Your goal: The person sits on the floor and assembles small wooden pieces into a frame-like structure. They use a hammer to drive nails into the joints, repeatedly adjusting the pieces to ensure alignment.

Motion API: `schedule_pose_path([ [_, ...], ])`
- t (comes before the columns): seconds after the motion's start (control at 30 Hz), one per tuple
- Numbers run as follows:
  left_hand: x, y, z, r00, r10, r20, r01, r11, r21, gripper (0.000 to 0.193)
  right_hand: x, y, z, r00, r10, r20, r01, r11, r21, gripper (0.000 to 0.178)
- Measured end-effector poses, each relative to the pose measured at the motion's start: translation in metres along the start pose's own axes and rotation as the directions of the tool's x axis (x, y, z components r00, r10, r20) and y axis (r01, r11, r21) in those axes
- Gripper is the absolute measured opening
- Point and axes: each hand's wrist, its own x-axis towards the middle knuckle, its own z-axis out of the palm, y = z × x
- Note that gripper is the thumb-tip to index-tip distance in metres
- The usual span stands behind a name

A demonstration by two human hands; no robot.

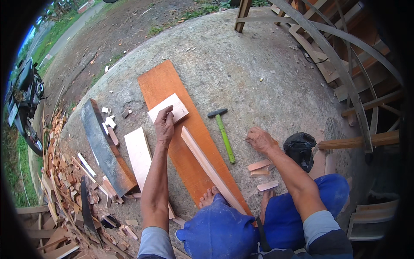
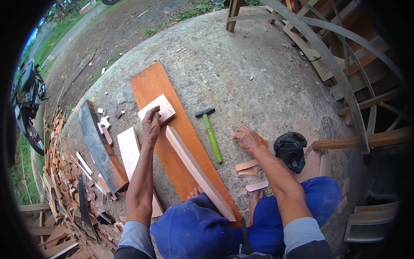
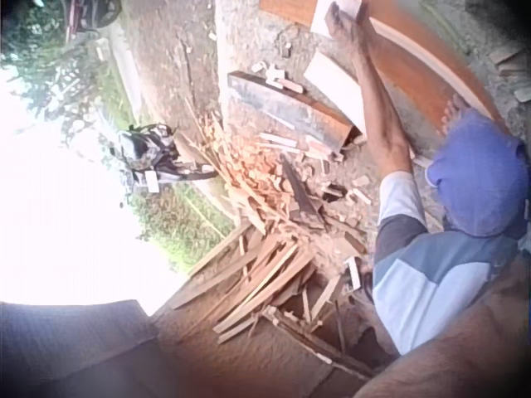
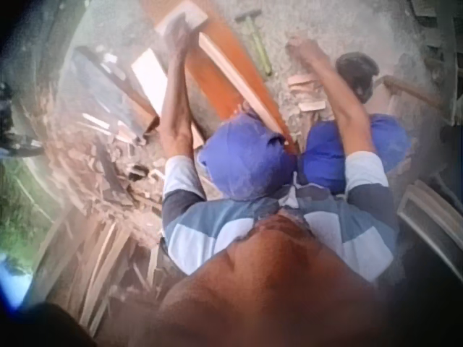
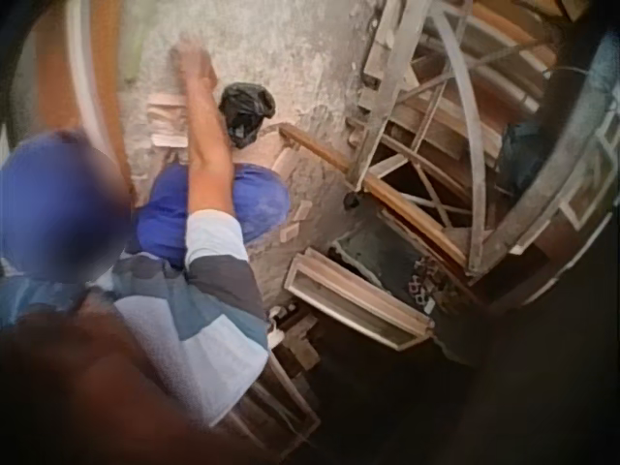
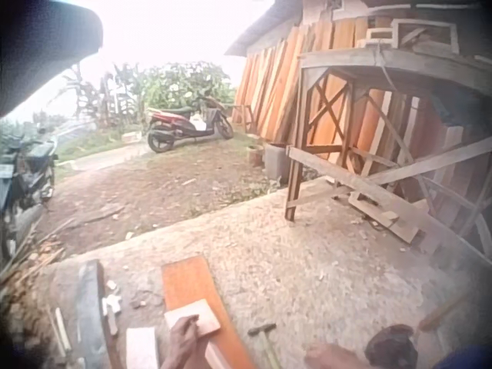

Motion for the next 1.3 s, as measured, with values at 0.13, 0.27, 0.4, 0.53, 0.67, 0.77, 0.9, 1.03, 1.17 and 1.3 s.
schedule_pose_path([
  [0.13,-0.009,0.036,-0.015,0.998,-0.07,0.008,0.07,0.995,-0.071,0.025,0.014,-0.017,-0.001,0.99,0.063,-0.13,-0.06,0.998,0.028,0.011],
  [0.27,-0.005,0.092,-0.015,0.948,0.137,0.288,-0.188,0.969,0.158,0.027,0.07,-0.079,-0.025,0.956,0.136,-0.261,-0.033,0.93,0.365,0.011],
  [0.4,0.0,0.131,0.008,0.867,0.238,0.438,-0.386,0.876,0.29,0.028,0.14,-0.152,-0.06,0.941,-0.059,-0.332,0.212,0.869,0.447,0.015],
  [0.53,0.011,0.121,0.009,0.905,0.216,0.367,-0.357,0.856,0.375,0.017,0.177,-0.189,-0.081,0.957,0.079,-0.28,0.07,0.871,0.486,0.041],
  [0.67,0.028,0.073,0.005,0.953,0.199,0.228,-0.278,0.871,0.405,0.015,0.186,-0.182,-0.066,0.959,0.132,-0.253,0.032,0.831,0.555,0.053],
  [0.77,0.051,0.037,-0.003,0.986,0.168,-0.009,-0.162,0.96,0.227,0.013,0.163,-0.156,-0.04,0.947,0.22,-0.235,-0.049,0.82,0.57,0.055],
  [0.9,0.058,0.006,0.007,0.993,-0.084,-0.083,0.081,0.996,-0.031,0.012,0.097,-0.123,0.002,0.945,0.298,-0.133,-0.244,0.916,0.318,0.062],
  [1.03,0.059,-0.005,0.02,0.988,-0.056,-0.146,0.045,0.996,-0.081,0.012,0.055,-0.115,0.037,0.905,0.415,-0.099,-0.379,0.889,0.256,0.06],
  [1.17,0.059,-0.007,0.023,0.971,0.146,-0.187,-0.088,0.953,0.289,0.014,0.06,-0.115,0.047,0.904,0.407,-0.134,-0.347,0.879,0.328,0.055],
  [1.3,0.058,-0.005,0.023,0.976,0.128,-0.178,-0.054,0.927,0.371,0.014,0.075,-0.117,0.036,0.798,0.544,0.259,-0.51,0.382,0.77,0.045],
])
